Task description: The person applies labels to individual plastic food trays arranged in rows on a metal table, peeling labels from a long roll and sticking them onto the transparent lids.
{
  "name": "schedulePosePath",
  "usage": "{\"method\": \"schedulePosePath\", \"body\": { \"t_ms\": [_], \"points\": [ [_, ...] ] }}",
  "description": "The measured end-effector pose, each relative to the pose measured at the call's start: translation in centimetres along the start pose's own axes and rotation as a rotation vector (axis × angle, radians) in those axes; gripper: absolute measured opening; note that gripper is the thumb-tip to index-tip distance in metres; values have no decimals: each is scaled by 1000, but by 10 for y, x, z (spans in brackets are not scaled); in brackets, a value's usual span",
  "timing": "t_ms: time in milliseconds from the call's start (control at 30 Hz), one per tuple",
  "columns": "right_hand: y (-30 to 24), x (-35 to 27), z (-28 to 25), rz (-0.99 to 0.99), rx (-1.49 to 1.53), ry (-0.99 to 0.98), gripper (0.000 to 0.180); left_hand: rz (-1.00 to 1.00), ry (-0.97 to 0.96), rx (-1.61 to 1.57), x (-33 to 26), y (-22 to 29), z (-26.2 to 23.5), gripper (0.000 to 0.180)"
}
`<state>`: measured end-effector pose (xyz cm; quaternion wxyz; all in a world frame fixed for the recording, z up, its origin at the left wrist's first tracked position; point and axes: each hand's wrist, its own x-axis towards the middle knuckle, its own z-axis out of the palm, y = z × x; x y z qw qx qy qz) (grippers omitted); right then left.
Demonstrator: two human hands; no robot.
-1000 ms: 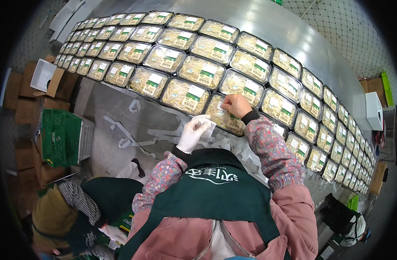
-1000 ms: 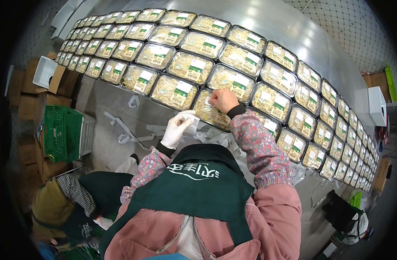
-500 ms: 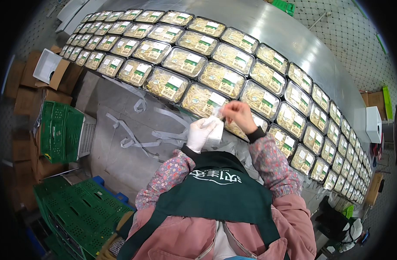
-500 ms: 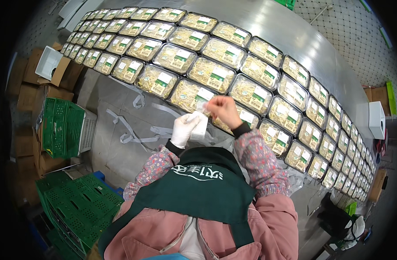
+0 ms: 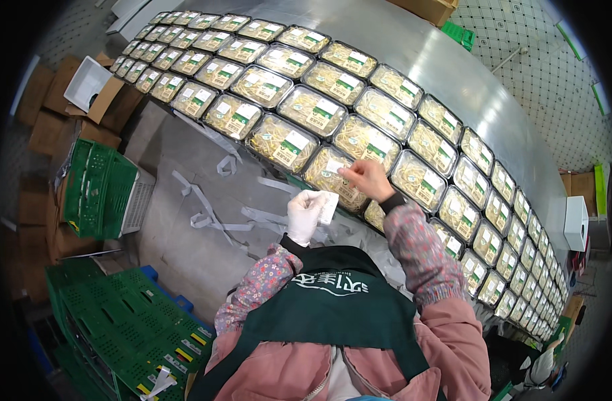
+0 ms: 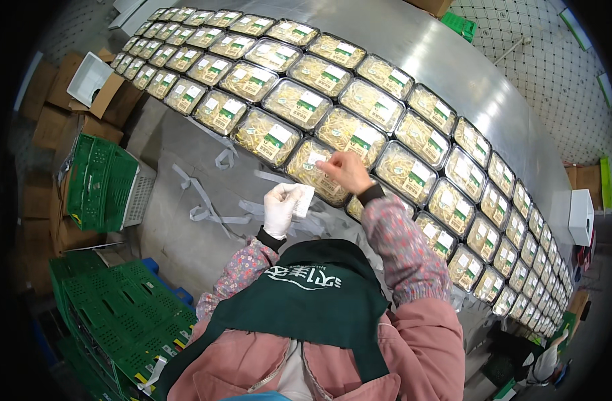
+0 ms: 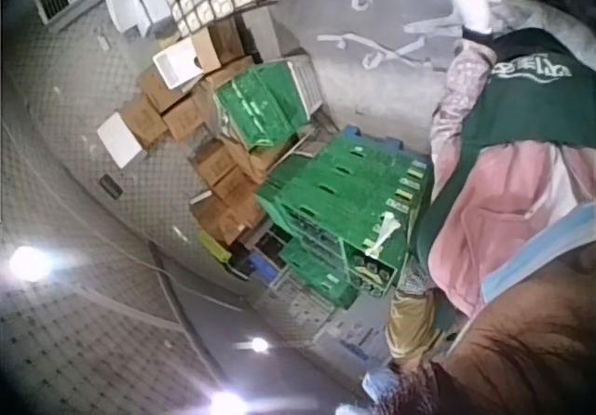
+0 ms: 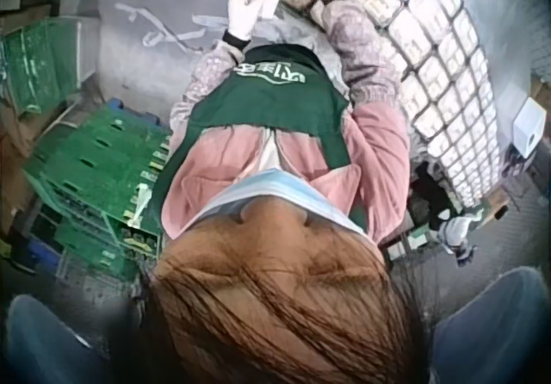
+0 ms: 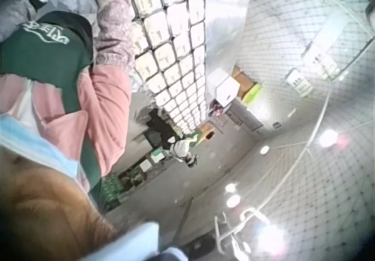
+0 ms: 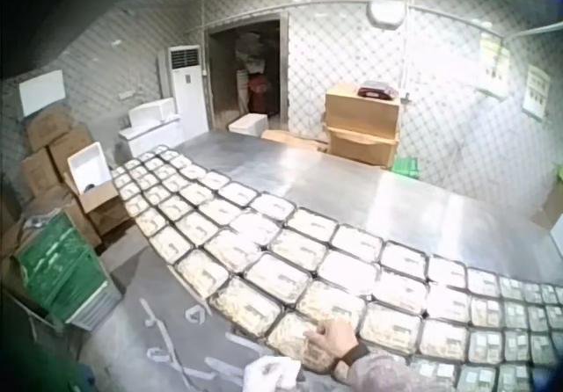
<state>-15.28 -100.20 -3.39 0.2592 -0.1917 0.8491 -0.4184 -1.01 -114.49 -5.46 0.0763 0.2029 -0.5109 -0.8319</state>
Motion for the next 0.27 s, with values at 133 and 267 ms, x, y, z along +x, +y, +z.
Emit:
{"method": "schedulePosePath", "body": {
  "t_ms": [133, 267],
  "points": [
    [-16, -43, 2, 34, 555, -220, 25, -39, 21, 113, 14, -6, 14, 15],
    [4, -1, -27, 35, 542, 92, 20, -97, -191, 151, 29, -3, 27, 28]
  ]
}}
